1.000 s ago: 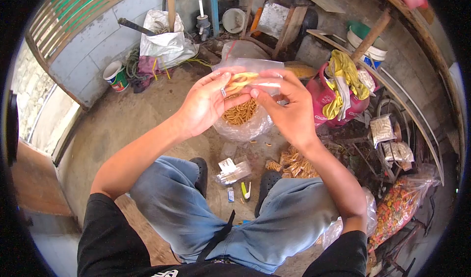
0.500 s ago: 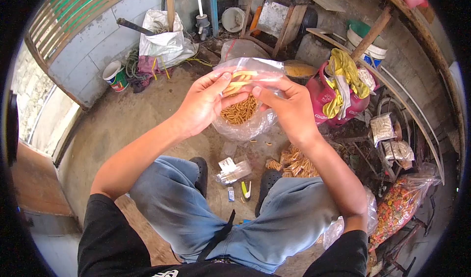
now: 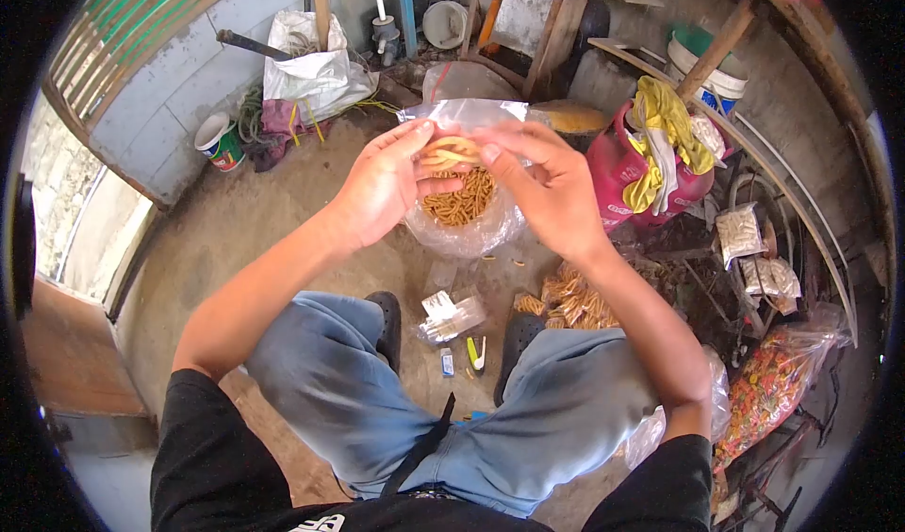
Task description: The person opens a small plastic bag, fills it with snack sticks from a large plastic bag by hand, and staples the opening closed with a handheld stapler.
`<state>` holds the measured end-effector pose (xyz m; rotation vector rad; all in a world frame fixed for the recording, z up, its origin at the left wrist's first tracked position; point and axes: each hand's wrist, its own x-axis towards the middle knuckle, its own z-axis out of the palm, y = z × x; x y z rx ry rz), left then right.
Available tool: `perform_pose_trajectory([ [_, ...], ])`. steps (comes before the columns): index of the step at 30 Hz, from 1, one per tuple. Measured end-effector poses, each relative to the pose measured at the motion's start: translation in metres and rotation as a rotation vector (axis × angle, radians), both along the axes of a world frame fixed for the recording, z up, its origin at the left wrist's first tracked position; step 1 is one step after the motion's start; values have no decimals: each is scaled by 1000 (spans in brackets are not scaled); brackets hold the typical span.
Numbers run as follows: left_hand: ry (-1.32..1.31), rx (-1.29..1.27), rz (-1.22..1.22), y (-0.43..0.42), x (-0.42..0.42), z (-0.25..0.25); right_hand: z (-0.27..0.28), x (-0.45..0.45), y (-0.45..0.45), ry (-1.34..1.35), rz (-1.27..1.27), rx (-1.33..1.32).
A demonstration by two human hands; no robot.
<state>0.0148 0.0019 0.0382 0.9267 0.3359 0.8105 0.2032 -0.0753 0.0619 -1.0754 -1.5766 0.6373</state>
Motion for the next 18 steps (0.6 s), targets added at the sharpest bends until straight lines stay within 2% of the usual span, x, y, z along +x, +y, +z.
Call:
perform_pose_trajectory([
  [4,24,19,-3,11,-6,-3,10,9,6,88,-51,103],
  [6,40,-25,24,18,-9,-5,14,17,24,423,-64,11],
  [10,67,-111,71,22,-13,-9,-16,41,88,449,-178,-176],
  [13,57,-117,56,28,-13,-18,-80,48,135,214,-178,-475],
  [15,47,-110,50,33,-12,-21,-128,53,157,-146,-73,-624],
  [17,49,-124,61,31,-9,-18,-190,51,180,-617,-41,-580],
  [18,43,-138,71,29,-7,-17,-251,57,199,-751,5,-435],
])
